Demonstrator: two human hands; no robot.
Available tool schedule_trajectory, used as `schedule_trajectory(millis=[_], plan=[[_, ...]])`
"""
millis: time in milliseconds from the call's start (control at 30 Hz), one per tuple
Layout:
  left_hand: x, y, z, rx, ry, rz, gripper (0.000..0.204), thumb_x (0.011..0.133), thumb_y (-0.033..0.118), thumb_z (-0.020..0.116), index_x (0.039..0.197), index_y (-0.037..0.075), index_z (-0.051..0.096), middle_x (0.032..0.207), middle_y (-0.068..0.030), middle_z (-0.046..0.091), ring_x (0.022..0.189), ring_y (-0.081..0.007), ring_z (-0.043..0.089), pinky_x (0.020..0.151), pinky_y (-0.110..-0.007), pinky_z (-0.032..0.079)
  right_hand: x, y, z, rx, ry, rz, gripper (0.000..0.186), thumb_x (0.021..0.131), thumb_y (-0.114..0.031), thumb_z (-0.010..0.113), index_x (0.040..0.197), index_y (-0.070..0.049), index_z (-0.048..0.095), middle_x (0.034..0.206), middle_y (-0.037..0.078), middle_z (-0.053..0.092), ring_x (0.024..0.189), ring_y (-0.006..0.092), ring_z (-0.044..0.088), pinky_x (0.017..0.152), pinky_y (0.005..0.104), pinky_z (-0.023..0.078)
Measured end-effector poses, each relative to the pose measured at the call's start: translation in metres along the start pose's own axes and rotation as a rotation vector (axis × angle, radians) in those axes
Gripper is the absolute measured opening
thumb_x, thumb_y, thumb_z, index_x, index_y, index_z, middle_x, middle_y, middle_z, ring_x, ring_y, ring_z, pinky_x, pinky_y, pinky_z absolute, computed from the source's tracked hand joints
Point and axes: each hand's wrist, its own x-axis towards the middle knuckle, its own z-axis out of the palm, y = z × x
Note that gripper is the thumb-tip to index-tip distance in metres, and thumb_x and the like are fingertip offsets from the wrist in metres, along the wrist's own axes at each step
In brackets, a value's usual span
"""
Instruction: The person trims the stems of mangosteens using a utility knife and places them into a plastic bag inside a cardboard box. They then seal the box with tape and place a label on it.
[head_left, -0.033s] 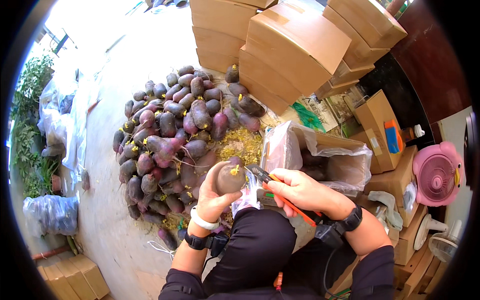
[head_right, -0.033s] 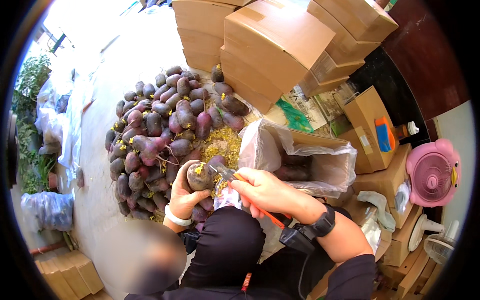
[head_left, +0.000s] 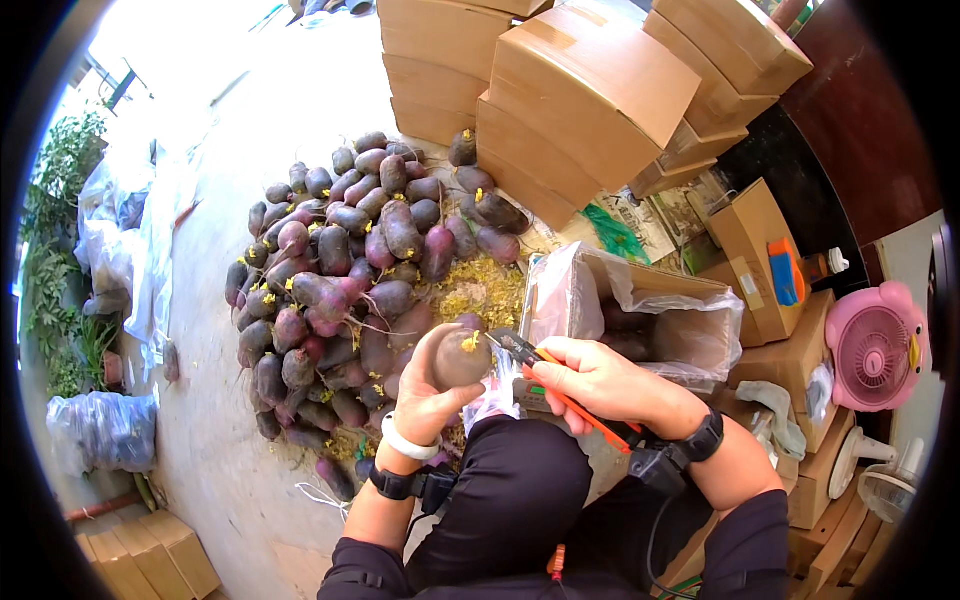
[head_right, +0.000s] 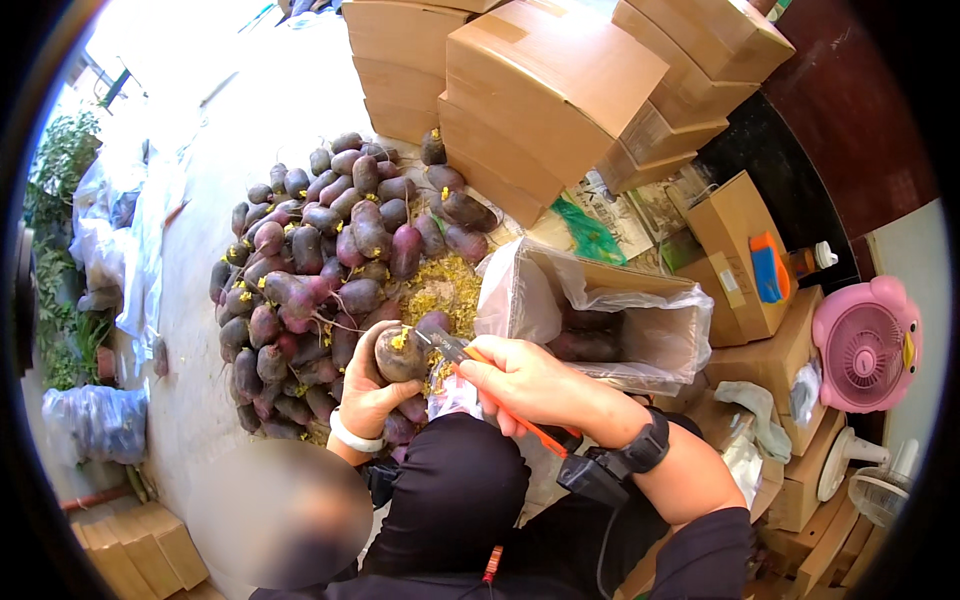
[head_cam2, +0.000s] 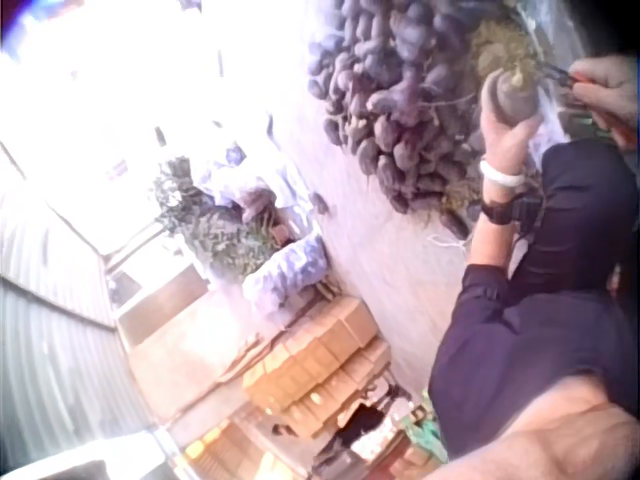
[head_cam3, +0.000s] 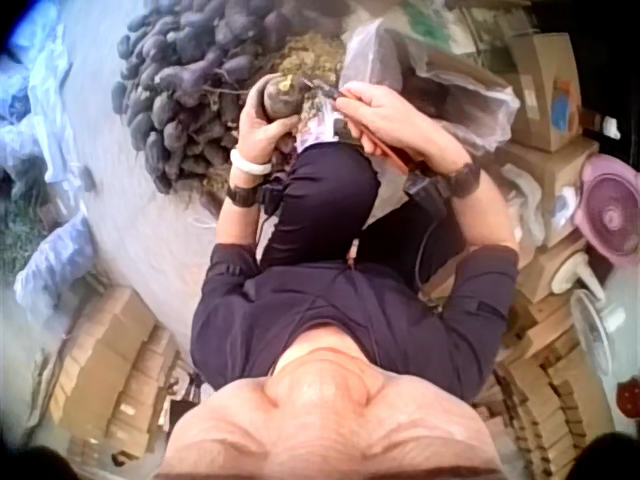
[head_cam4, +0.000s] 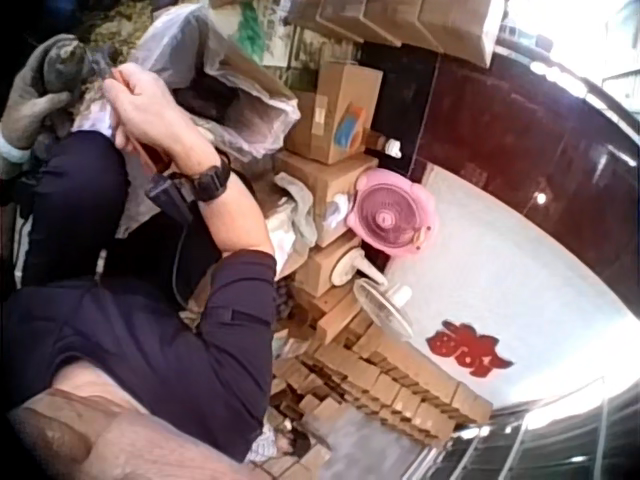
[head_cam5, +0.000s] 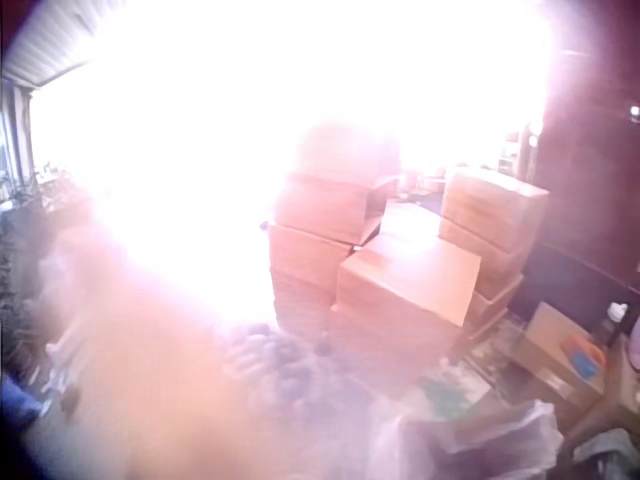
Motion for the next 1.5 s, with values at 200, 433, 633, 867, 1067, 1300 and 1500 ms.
schedule_trajectory(millis=[200, 433, 633, 867, 1067, 1300, 1500], plan=[[0.001, -0.002, 0.004, -0.047, -0.038, -0.018, 0.075, 0.07, -0.007, 0.074, 0.136, 0.004, 0.04, 0.122, -0.0057, 0.054, 0.112, -0.0152, 0.053, 0.096, -0.031, 0.044, 0.006, 0.002, -0.001, 0.016, -0.061, -0.013, 0.028, 0.1, -0.034, 0.045, 0.097, -0.007, 0.052, 0.068, 0.0, 0.054, 0.047, 0.007, 0.052, 0.044, 0.0219, 0.042], [0.002, 0.003, 0.006, -0.011, -0.059, -0.043, 0.075, 0.07, -0.006, 0.075, 0.136, 0.003, 0.041, 0.121, -0.006, 0.055, 0.11, -0.0151, 0.054, 0.096, -0.03, 0.044, 0.005, 0.0, -0.001, 0.034, -0.08, -0.01, 0.027, 0.1, -0.033, 0.045, 0.094, -0.007, 0.05, 0.067, 0.0, 0.054, 0.047, 0.0073, 0.052, 0.044, 0.0223, 0.042], [0.003, 0.004, -0.001, 0.033, -0.111, -0.076, 0.072, 0.069, -0.004, 0.075, 0.134, 0.002, 0.044, 0.119, -0.0063, 0.056, 0.109, -0.0154, 0.054, 0.096, -0.03, 0.044, 0.009, -0.001, -0.004, -0.06, -0.093, 0.016, 0.022, 0.1, -0.028, 0.046, 0.1, -0.007, 0.052, 0.067, 0.0, 0.055, 0.048, 0.0059, 0.051, 0.046, 0.0211, 0.042], [0.009, 0.0, 0.004, 0.305, 0.071, 0.109, 0.066, 0.065, 0.001, 0.077, 0.125, -0.001, 0.052, 0.115, -0.012, 0.058, 0.106, -0.0219, 0.057, 0.092, -0.032, 0.045, 0.02, 0.001, -0.001, 0.143, -0.137, 0.032, 0.027, 0.101, -0.034, 0.045, 0.104, -0.007, 0.05, 0.066, 0.0, 0.053, 0.047, 0.0064, 0.051, 0.044, 0.0207, 0.042], [0.012, 0.005, 0.012, 0.683, 0.201, 0.317, 0.061, 0.064, 0.004, 0.077, 0.121, 0.0, 0.055, 0.116, -0.0157, 0.058, 0.106, -0.0307, 0.057, 0.094, -0.037, 0.044, 0.033, 0.01, 0.0, 0.234, -0.134, -0.005, 0.03, 0.1, -0.036, 0.045, 0.097, -0.007, 0.047, 0.067, 0.001, 0.052, 0.046, 0.0086, 0.051, 0.04, 0.0243, 0.044], [0.012, -0.002, 0.012, 0.953, 0.328, 0.387, 0.061, 0.064, 0.006, 0.078, 0.121, 0.001, 0.056, 0.111, -0.016, 0.058, 0.105, -0.0338, 0.054, 0.092, -0.041, 0.044, 0.047, 0.009, 0.016, 0.42, -0.169, -0.008, 0.03, 0.101, -0.035, 0.042, 0.098, -0.006, 0.046, 0.066, 0.003, 0.052, 0.045, 0.0098, 0.051, 0.039, 0.0258, 0.045], [0.003, -0.008, 0.005, 0.765, 0.296, 0.3, 0.059, 0.068, 0.005, 0.076, 0.122, 0.001, 0.055, 0.111, -0.0143, 0.059, 0.103, -0.0281, 0.058, 0.09, -0.037, 0.047, 0.04, -0.004, 0.013, 0.487, -0.084, -0.083, 0.029, 0.101, -0.033, 0.043, 0.098, -0.005, 0.046, 0.065, 0.003, 0.052, 0.044, 0.0114, 0.051, 0.038, 0.0279, 0.044]])
